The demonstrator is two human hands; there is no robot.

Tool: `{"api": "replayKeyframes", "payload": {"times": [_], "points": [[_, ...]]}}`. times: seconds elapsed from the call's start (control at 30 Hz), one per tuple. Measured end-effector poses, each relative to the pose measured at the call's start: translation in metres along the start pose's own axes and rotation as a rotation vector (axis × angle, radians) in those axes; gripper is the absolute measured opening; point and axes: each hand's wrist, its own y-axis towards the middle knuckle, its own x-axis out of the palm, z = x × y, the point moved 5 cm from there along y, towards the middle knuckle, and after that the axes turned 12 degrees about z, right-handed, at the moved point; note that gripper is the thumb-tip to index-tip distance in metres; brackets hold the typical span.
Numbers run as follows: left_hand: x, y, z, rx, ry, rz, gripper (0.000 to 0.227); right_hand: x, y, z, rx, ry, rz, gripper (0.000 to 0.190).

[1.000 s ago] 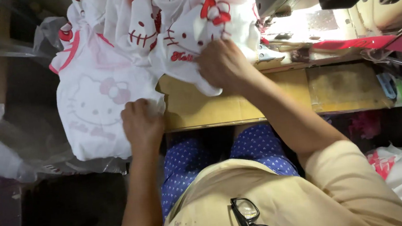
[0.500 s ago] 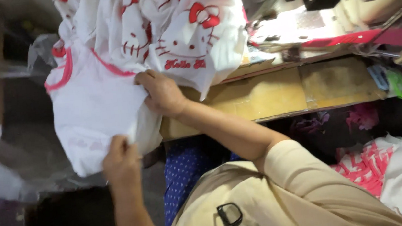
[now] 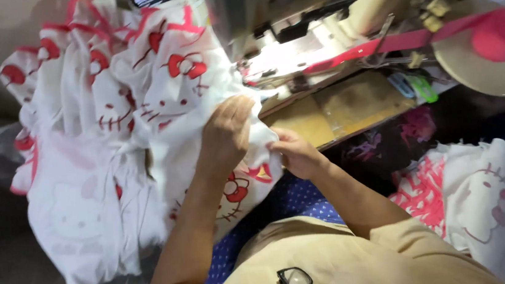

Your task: Sorting and stacking printed t-shirts on a workbench next to an industrial sewing machine

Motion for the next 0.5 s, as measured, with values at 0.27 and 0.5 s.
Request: {"api": "replayKeyframes", "payload": {"times": [0.27,0.5], "points": [[0.007,0.018,0.023,0.199,0.943,0.184,0.024,-0.044,-0.007,-0.032,-0.059,-0.29,-0.045,0.009],[0.027,0.039,0.016,0.142,0.954,0.222,0.022,-0.037,0.005,-0.055,-0.159,-0.229,0.025,0.012]]}}
